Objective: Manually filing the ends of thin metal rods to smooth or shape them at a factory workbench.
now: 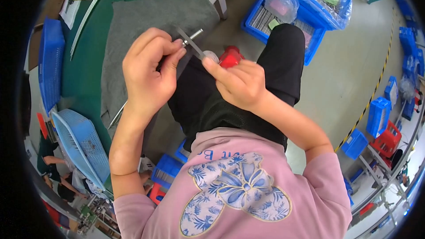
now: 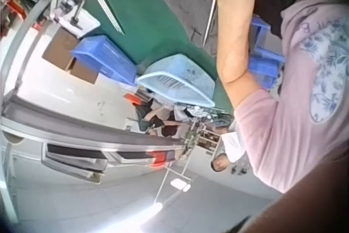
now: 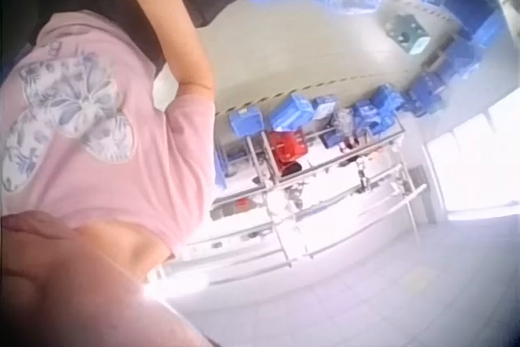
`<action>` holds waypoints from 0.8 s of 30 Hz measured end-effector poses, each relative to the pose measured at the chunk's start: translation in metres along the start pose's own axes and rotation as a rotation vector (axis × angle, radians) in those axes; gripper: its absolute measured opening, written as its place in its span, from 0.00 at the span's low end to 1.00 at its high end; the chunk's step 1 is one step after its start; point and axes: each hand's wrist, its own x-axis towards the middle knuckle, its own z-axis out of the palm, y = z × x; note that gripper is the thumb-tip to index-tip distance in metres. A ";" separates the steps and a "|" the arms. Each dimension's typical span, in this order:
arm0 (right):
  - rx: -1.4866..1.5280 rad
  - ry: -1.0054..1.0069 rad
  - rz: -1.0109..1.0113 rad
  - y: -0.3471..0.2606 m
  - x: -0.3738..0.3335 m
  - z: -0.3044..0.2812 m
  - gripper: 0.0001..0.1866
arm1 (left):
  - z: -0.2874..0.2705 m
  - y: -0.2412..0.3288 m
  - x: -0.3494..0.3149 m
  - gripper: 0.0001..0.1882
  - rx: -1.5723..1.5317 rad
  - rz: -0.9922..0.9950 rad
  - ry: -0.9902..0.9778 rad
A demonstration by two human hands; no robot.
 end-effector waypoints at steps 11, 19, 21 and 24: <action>0.014 0.071 -0.025 -0.010 0.045 0.013 0.31 | -0.004 0.004 -0.003 0.08 -0.004 0.000 -0.024; -0.018 0.087 0.015 -0.008 0.042 0.020 0.27 | -0.003 0.002 0.000 0.09 0.008 -0.006 -0.023; -0.056 0.051 -0.029 -0.011 0.024 0.011 0.28 | -0.007 0.003 -0.003 0.07 0.018 -0.032 -0.065; -0.078 -0.039 -0.154 0.000 -0.022 -0.007 0.28 | -0.010 0.003 -0.006 0.06 0.050 0.000 -0.071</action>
